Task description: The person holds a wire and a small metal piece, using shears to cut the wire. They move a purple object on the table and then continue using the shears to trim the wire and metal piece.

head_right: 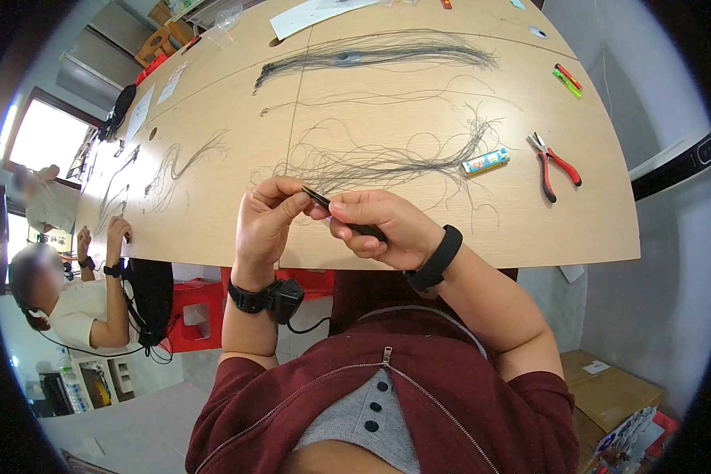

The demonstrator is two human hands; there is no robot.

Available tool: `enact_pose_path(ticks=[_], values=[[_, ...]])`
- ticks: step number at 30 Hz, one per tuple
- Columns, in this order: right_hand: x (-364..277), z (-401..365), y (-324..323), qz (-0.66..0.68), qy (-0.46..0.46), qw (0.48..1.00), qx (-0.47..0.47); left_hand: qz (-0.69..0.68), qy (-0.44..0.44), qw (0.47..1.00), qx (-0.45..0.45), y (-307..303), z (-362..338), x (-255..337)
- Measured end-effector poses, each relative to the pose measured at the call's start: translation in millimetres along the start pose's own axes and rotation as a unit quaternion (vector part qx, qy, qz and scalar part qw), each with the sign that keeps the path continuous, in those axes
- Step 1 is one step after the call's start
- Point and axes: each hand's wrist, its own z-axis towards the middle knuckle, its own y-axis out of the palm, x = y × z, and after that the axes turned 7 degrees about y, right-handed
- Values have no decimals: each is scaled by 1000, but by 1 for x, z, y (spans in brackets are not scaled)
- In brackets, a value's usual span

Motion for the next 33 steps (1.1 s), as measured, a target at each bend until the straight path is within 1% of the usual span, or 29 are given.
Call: enact_pose_path(ticks=[1,5,8,10,16,23,32,33], values=[[0,0,-1,-1,0,1000,1,-14,-3,1000,3,0,0,-1],[4,2,-4,-12,-12,1000,6,4,3,1000,-3,0,0,-2],[2,1,0,-3,-1,1000,23,1,-5,1000,-2,1,-1,0],[4,1,-2,-4,-2,1000,19,-6,-18,1000,4,2,-1,2],[3,0,-1,-5,1,1000,13,0,-24,1000,-3,4,-2,4],[7,0,-1,0,-12,1000,22,-4,-11,1000,2,4,-2,1],[8,1,-5,-14,-22,1000,-3,-17,-1,1000,-4,10,-5,4],[8,1,-3,-14,-24,1000,6,-18,2,1000,-3,11,-5,4]])
